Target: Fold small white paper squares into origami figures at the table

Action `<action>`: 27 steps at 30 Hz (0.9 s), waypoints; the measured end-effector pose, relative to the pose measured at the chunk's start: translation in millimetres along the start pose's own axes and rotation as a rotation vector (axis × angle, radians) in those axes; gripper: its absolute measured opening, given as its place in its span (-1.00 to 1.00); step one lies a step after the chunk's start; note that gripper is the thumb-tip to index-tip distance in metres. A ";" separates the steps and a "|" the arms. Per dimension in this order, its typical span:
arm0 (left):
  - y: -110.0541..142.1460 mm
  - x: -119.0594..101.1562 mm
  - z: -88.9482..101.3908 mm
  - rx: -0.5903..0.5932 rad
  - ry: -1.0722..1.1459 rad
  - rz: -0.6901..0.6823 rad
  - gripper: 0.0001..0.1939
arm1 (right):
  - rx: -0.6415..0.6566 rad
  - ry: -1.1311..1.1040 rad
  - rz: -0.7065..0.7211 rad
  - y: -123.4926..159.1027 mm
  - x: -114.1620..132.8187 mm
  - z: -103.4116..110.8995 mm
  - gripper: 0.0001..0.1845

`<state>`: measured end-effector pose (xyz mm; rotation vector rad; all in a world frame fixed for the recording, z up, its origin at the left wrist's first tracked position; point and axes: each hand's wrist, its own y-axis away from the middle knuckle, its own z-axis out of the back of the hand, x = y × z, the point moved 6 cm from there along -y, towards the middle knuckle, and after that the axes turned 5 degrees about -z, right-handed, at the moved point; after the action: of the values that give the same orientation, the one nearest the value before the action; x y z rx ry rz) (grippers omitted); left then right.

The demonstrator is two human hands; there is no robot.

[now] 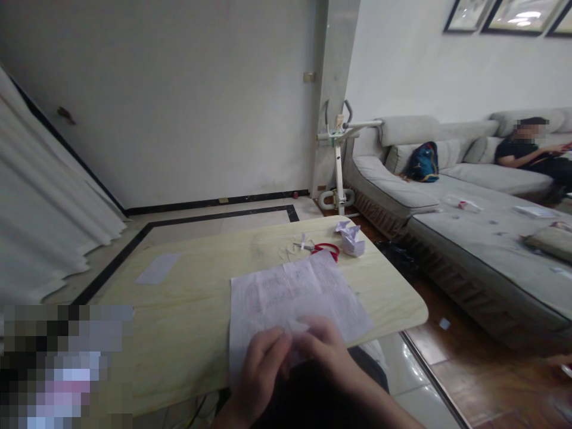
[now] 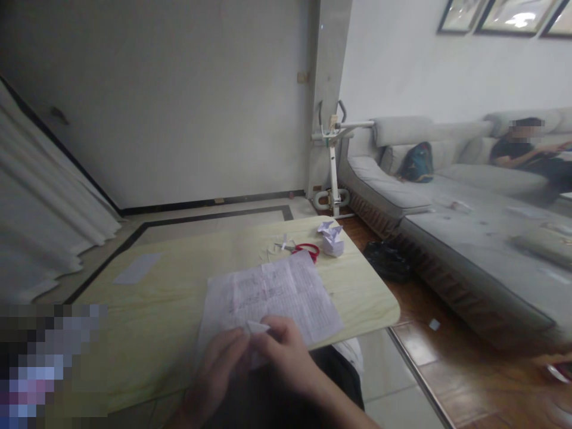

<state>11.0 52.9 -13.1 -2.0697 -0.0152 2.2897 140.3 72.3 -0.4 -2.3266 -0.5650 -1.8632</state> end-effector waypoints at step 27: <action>1.2 -11.9 -9.3 0.086 0.005 0.010 -0.55 | -0.083 0.099 0.145 1.3 1.1 7.9 -0.41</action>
<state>21.4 50.8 -2.2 -2.0382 0.0924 2.2489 148.2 73.8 -1.2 -2.2427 -0.3048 -1.9554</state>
